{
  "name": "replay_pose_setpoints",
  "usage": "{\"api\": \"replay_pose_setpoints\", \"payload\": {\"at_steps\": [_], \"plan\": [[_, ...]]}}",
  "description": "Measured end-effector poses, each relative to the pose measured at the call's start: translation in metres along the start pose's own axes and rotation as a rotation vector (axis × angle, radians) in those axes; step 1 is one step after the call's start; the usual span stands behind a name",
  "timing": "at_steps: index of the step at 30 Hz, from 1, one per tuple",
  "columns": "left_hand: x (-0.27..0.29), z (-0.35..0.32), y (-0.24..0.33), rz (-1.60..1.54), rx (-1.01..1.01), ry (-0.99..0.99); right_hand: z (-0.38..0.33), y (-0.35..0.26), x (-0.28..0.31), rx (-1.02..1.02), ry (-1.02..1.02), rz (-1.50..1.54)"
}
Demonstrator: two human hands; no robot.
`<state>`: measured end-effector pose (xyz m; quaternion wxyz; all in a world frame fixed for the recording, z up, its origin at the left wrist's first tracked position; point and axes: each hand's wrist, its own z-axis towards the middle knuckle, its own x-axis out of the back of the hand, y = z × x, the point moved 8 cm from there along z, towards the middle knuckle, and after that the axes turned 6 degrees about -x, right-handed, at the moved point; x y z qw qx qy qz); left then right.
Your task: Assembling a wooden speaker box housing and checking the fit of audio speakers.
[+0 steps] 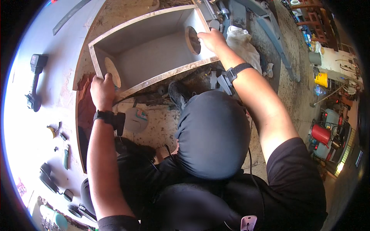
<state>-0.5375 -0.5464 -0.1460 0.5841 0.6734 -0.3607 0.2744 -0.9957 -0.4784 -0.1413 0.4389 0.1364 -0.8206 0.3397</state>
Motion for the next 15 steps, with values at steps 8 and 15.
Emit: {"api": "replay_pose_setpoints", "payload": {"at_steps": [8,15], "plan": [[0.004,-0.005,0.013,-0.016,-0.028,0.010,0.016,0.010,-0.003,0.038,0.038,0.034],[0.006,-0.008,0.010,0.026,-0.018,0.033,0.012,0.003,-0.004,0.041,-0.003,0.018]]}}
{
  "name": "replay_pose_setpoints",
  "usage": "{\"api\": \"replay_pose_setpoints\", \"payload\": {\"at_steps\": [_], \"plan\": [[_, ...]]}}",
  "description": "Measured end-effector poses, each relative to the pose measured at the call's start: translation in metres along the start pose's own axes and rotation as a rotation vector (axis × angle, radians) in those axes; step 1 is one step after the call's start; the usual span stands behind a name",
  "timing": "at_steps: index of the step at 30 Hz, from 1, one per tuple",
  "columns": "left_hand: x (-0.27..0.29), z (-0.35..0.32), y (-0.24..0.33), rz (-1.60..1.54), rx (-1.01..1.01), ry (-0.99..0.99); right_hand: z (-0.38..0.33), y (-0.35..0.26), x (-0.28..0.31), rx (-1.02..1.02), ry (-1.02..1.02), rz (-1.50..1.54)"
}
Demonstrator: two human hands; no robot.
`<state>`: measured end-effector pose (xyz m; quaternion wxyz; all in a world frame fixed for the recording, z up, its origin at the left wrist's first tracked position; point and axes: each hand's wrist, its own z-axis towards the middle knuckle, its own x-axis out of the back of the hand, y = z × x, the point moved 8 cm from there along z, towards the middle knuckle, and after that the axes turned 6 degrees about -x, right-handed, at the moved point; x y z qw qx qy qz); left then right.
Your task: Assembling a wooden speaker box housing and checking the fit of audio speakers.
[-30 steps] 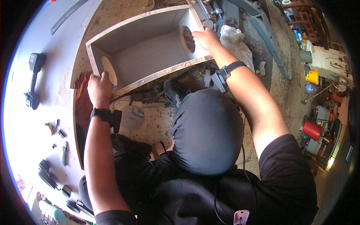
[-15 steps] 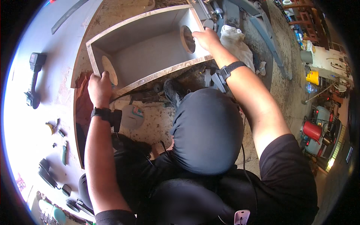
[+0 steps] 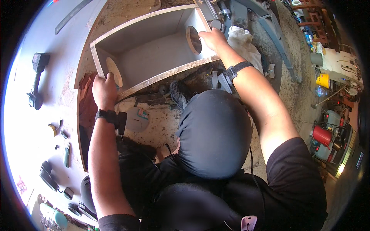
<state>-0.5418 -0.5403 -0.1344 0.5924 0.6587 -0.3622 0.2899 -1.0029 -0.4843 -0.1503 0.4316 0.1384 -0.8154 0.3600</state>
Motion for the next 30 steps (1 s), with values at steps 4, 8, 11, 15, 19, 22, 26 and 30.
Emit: {"api": "replay_pose_setpoints", "payload": {"at_steps": [4,8,11,15,19,22,26,30], "plan": [[-0.001,0.001,-0.004,0.025,-0.001,0.006,-0.005,-0.001,0.002,-0.010,0.008,-0.010],[-0.003,0.003,-0.004,0.011,0.006,-0.007,0.002,0.003,0.000,0.008,0.024,-0.005],[-0.003,0.003,-0.006,0.025,0.009,-0.013,0.001,0.002,-0.002,0.001,0.005,0.005],[-0.003,0.002,-0.005,0.019,0.010,0.003,0.004,0.004,-0.002,0.009,0.045,-0.025],[-0.003,0.002,-0.004,0.001,0.008,0.005,0.002,0.003,0.001,-0.004,0.064,-0.059],[-0.004,0.005,-0.007,0.015,0.003,-0.001,0.000,0.001,0.000,-0.003,0.046,-0.035],[-0.004,0.004,-0.004,0.016,0.017,-0.027,-0.001,-0.001,-0.001,0.000,-0.002,-0.038],[-0.004,0.004,-0.003,0.014,0.024,-0.020,0.002,0.002,0.001,0.010,0.052,-0.043]]}}
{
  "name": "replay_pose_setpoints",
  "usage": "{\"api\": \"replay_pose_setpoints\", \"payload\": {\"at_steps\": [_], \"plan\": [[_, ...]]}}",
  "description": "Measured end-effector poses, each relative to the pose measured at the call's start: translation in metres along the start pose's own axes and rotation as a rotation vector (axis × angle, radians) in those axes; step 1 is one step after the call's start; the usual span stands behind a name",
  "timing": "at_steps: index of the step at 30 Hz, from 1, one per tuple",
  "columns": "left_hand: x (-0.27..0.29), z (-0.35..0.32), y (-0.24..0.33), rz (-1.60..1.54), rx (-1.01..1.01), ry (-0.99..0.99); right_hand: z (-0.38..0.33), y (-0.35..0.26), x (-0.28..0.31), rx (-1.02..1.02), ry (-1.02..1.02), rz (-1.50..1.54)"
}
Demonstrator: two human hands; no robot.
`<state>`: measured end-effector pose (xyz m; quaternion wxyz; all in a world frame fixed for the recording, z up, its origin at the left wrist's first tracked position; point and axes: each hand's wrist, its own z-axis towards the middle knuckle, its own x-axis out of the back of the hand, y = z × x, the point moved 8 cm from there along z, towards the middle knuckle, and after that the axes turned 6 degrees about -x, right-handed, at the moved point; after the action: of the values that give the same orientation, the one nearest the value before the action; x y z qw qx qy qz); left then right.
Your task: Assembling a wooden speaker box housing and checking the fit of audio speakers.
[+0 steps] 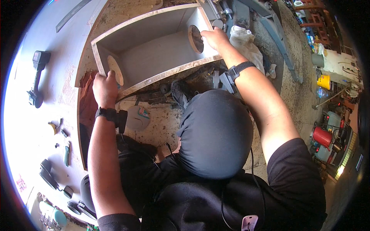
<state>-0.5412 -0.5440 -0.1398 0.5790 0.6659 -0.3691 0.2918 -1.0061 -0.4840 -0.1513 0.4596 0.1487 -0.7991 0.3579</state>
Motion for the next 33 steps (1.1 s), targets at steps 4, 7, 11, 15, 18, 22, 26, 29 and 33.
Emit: {"api": "replay_pose_setpoints", "payload": {"at_steps": [4,7,11,15,18,22,26,29,33], "plan": [[-0.001,-0.001,-0.004,-0.019,0.007,0.000,-0.003,-0.001,-0.001,0.003,-0.024,0.003],[0.001,-0.002,0.001,0.004,-0.001,0.002,-0.003,-0.002,0.001,0.006,-0.012,-0.018],[0.002,-0.001,0.000,0.009,0.002,0.005,-0.003,-0.003,0.001,0.011,-0.014,-0.025],[0.002,-0.002,0.001,0.006,0.004,-0.007,-0.002,-0.002,-0.001,-0.006,-0.025,-0.010],[0.002,-0.002,0.005,0.002,0.002,-0.007,0.000,0.000,0.000,-0.005,0.012,-0.021],[0.002,-0.001,0.002,-0.006,-0.010,-0.008,-0.003,-0.003,0.001,-0.005,-0.025,-0.020],[0.001,-0.001,-0.001,-0.001,-0.011,0.013,0.000,0.000,0.000,-0.008,0.000,-0.019],[0.000,-0.001,-0.002,-0.002,-0.002,0.004,-0.001,0.000,-0.001,-0.020,-0.011,-0.011],[0.002,-0.002,0.002,0.004,-0.015,0.004,0.004,0.003,-0.002,-0.011,0.023,-0.011]]}}
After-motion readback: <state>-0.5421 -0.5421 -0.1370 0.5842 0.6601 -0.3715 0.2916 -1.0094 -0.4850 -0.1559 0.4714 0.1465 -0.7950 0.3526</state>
